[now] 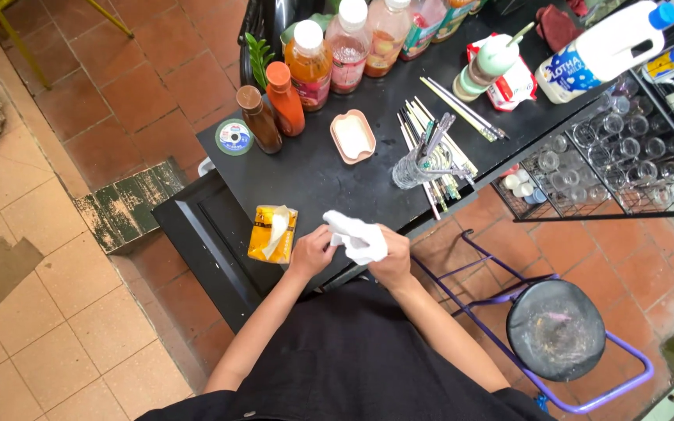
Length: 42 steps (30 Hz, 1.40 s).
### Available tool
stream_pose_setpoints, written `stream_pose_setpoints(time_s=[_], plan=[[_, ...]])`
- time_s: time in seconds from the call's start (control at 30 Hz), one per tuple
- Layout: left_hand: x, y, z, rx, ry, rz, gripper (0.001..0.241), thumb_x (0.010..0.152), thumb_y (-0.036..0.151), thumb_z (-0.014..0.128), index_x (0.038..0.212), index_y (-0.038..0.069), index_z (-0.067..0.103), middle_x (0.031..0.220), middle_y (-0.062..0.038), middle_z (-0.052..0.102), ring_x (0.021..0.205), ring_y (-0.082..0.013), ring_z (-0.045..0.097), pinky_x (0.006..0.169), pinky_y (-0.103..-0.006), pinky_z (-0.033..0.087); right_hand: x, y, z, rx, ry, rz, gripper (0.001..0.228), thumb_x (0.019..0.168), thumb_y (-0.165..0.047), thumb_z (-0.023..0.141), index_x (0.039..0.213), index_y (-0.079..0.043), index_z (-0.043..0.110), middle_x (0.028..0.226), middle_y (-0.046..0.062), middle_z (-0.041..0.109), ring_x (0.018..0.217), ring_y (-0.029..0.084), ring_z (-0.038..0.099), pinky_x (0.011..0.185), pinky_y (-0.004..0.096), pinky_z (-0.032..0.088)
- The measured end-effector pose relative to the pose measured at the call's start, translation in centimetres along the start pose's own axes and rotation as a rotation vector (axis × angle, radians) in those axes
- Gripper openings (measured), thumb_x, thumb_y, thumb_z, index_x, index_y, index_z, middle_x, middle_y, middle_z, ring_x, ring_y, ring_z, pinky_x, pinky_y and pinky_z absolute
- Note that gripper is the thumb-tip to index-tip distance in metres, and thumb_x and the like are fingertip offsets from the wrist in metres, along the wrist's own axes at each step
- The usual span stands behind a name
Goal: Wiping and cleaning reusable straws with a napkin at a counter.
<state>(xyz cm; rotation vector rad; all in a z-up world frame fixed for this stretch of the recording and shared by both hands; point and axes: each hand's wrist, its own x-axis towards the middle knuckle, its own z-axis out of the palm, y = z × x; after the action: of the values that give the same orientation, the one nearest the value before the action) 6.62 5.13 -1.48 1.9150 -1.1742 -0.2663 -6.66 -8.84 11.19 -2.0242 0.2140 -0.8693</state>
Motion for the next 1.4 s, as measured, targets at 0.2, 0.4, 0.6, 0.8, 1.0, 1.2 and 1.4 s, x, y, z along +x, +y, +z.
stream_pose_setpoints(time_s=[0.2,0.4,0.6,0.8,1.0,1.2,1.4], plan=[[0.7,1.7,-1.1,0.003,0.030,0.029,0.011,0.090,0.018,0.074,0.093,0.008,0.071,0.094,-0.006,0.068,0.075,-0.0332,0.069,0.062,-0.0417,0.054,-2.0,3.0,1.7,-0.110,0.079,0.062,0.027,0.082,0.000,0.076,0.108,0.003,0.073,0.102,0.014,0.075,0.088,0.027,0.076,0.074,0.033,0.060],[-0.3,-1.3,0.8,0.008,0.025,0.014,0.011,0.087,0.012,0.073,0.095,0.005,0.068,0.094,-0.010,0.070,0.078,-0.0366,0.068,0.065,-0.0449,0.055,-4.2,6.4,4.0,-0.036,-0.090,0.313,0.017,0.088,-0.001,0.070,0.104,-0.003,0.075,0.094,0.013,0.076,0.081,0.022,0.077,0.068,0.032,0.057],[0.3,0.9,-0.8,-0.057,0.051,0.039,0.021,0.084,0.007,0.069,0.105,0.004,0.068,0.099,-0.011,0.070,0.081,-0.0363,0.069,0.068,-0.0439,0.056,-3.5,6.6,3.9,-0.083,-0.248,0.493,0.015,0.090,-0.005,0.071,0.105,-0.004,0.076,0.090,0.014,0.078,0.074,0.022,0.077,0.065,0.033,0.056],[0.3,1.1,-0.9,-0.034,0.027,0.010,0.013,0.087,0.012,0.074,0.099,0.009,0.073,0.094,-0.009,0.070,0.077,-0.0332,0.070,0.065,-0.0412,0.055,0.1,0.6,0.8,0.003,-0.066,0.141,0.022,0.086,0.000,0.071,0.108,0.001,0.074,0.104,0.013,0.077,0.086,0.023,0.077,0.072,0.030,0.059],[0.1,-0.4,0.2,-0.268,0.050,-0.104,0.012,0.092,0.008,0.069,0.103,0.003,0.069,0.091,-0.009,0.068,0.071,-0.0239,0.068,0.063,-0.0350,0.053,-0.8,-1.5,-0.1,0.068,0.006,0.163,0.018,0.086,0.001,0.072,0.105,0.001,0.073,0.089,0.008,0.074,0.074,0.018,0.074,0.066,0.028,0.057],[-1.9,3.2,0.0,-0.529,-0.144,-0.277,0.015,0.096,0.015,0.068,0.104,0.006,0.078,0.077,-0.001,0.074,0.063,-0.0056,0.060,0.056,-0.0266,0.049,-1.1,-1.1,0.3,0.043,-0.007,0.287,0.020,0.091,-0.001,0.066,0.110,0.002,0.073,0.089,0.008,0.077,0.078,0.014,0.075,0.069,0.029,0.057],[-4.8,2.5,-1.0,-0.799,-0.195,-0.288,0.020,0.104,0.015,0.065,0.103,0.000,0.078,0.078,-0.002,0.072,0.068,-0.0051,0.061,0.062,-0.0237,0.049,-1.9,-1.4,0.7,0.139,-0.321,0.616,0.015,0.094,-0.013,0.071,0.105,-0.005,0.077,0.085,0.005,0.079,0.075,0.012,0.075,0.068,0.026,0.058]])
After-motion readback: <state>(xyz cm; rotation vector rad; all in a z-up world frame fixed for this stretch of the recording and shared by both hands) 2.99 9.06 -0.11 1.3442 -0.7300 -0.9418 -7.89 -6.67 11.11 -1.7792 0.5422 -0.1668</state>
